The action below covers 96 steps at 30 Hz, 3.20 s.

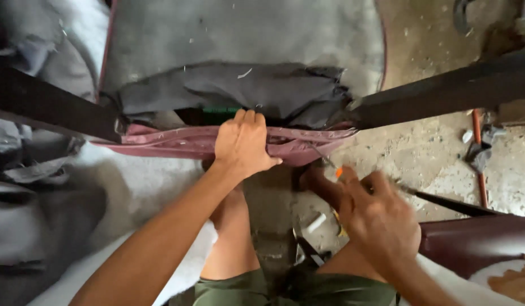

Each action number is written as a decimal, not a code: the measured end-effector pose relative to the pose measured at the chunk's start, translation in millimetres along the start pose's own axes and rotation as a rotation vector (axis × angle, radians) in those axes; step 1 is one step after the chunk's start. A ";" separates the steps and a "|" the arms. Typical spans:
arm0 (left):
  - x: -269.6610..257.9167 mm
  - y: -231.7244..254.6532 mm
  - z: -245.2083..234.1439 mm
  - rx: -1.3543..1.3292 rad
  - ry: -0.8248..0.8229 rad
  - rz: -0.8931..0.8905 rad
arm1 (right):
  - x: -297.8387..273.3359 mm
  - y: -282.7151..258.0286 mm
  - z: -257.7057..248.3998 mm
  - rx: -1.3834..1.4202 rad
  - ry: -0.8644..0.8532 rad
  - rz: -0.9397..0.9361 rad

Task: Using a screwdriver to pry off the fabric edges and staples from a chair frame during reupholstery.

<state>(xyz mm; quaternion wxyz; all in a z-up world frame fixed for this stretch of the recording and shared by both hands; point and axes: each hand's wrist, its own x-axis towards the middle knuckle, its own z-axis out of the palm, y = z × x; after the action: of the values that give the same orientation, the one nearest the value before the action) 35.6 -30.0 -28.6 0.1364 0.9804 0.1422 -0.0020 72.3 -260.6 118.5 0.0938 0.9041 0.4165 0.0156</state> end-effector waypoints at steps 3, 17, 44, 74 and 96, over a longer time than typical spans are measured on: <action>0.5 -4.4 -0.2 -0.075 0.067 0.016 | -34.8 8.2 120.7 0.098 0.248 0.341; -2.6 -8.7 -4.3 -0.022 0.074 0.060 | -24.4 11.9 112.8 1.367 -0.171 0.888; -5.5 -8.0 -3.7 0.033 0.157 0.096 | -14.4 59.6 37.4 0.136 0.165 0.134; 15.6 31.1 -45.7 -0.337 0.032 0.226 | -23.8 63.9 101.3 1.248 -0.205 0.689; 34.9 58.6 -21.5 -0.134 -0.087 -0.167 | -17.1 77.1 75.0 0.316 0.359 0.157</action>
<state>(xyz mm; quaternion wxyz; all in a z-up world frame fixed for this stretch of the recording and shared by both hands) 84.7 -68.5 6.3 0.2070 0.9528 0.2173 -0.0467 127.0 -334.3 59.8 -0.1256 0.9198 0.3525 0.1180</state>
